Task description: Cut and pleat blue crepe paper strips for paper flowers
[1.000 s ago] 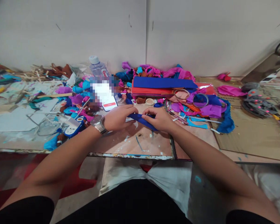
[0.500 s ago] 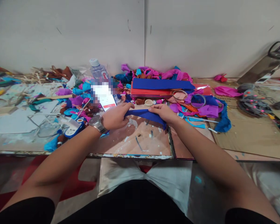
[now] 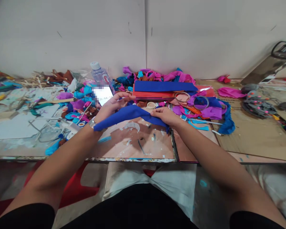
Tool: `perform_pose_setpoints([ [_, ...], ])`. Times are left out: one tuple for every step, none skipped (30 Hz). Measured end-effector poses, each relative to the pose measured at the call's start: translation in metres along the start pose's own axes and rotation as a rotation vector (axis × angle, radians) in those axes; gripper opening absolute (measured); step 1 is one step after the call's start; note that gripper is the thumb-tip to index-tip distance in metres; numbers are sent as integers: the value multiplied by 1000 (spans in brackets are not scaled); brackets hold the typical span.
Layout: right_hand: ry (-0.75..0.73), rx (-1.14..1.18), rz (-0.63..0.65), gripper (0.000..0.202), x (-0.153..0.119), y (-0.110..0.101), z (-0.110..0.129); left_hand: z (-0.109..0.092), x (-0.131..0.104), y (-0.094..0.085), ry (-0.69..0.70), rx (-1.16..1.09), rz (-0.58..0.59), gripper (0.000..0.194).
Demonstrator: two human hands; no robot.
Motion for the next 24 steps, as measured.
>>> perform_pose_setpoints([
  [-8,-8,5,34,-1,1,1,-3,0,1,50,5,-4,46],
  [-13,-15,8,34,-1,2,1,-8,0,3,117,27,-15,46],
  [-16,-21,11,34,-2,3,2,-13,0,5,184,65,-25,46],
  [-16,-23,13,34,-3,4,2,-17,-1,7,255,114,-41,46],
  [-12,-25,15,35,-4,4,1,-23,-2,8,330,174,-62,46],
  [-11,-28,18,35,-4,5,1,-25,-2,10,363,211,-63,49],
  [-9,-33,21,35,-5,6,1,-25,-2,11,384,246,-64,54],
  [-9,-35,26,36,-5,7,0,-26,-2,10,415,286,-85,59],
  [-9,-33,32,36,-5,8,0,-27,-3,8,436,304,-102,62],
  [-8,-26,38,35,-5,9,0,-26,-4,6,454,302,-113,61],
  [-6,-13,43,35,-6,9,-1,-27,-6,3,475,280,-128,58],
  [1,3,43,34,-6,10,-1,-27,-7,1,487,260,-136,54],
  [12,16,42,35,-6,10,-2,-27,-9,-1,498,252,-142,50],
  [22,24,38,35,-6,10,-2,-29,-10,-2,512,271,-149,46],
  [31,27,32,35,-6,10,-2,-30,-11,-2,520,306,-146,43],
  [39,29,27,35,-7,10,-2,-32,-12,-1,525,344,-137,41],
  [45,31,24,35,-7,11,-2,-34,-11,0,517,374,-123,39],
  [49,34,26,35,-7,11,-1,-34,-10,1,494,389,-103,38],
  [52,39,31,35,-8,12,-1,-33,-8,2,460,393,-81,39],
  [55,46,37,35,-8,13,0,-31,-5,4,412,398,-53,41],
  [58,54,44,35,-9,14,1,-28,-3,7,360,411,-16,43],
  [59,62,51,36,-10,15,1,-24,-2,10,311,428,24,46],
  [57,66,59,37,-11,16,2,-19,-1,13,268,447,57,48],
  [50,65,70,38,-13,17,3,-15,-1,16,237,462,80,51],
])
Point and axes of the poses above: each hand's wrist, its own x-axis towards the middle knuckle, its own y-axis out of the palm, z = x × y, the point moved 7 cm from there along x, towards the middle knuckle, and after that the axes turned 2 degrees about -z, right-handed, at the moved point
